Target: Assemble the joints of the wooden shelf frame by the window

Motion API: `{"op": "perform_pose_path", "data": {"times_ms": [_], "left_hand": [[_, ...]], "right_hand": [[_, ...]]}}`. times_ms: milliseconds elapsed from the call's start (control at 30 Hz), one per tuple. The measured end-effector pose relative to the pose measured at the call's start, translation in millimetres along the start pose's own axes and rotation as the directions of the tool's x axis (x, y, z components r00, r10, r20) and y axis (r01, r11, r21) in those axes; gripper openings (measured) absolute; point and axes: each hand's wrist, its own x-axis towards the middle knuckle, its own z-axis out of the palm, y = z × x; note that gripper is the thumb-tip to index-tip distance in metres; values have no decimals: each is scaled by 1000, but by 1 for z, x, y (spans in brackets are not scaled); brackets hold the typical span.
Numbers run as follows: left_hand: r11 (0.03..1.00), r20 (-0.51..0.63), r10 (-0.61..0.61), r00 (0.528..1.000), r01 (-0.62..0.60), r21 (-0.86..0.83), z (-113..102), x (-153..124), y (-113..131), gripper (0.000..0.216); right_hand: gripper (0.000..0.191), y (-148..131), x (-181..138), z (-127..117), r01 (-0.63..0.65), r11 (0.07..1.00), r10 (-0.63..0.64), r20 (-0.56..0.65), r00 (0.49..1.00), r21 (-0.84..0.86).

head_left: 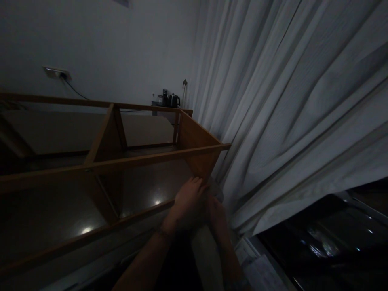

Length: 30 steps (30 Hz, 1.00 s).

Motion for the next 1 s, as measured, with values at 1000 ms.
{"op": "perform_pose_path", "data": {"times_ms": [1000], "left_hand": [[981, 30, -120, 992, 123, -147, -11, 1, 5, 23]], "right_hand": [[63, 12, 9, -4, -48, 995, 47, 20, 999, 87]]}}
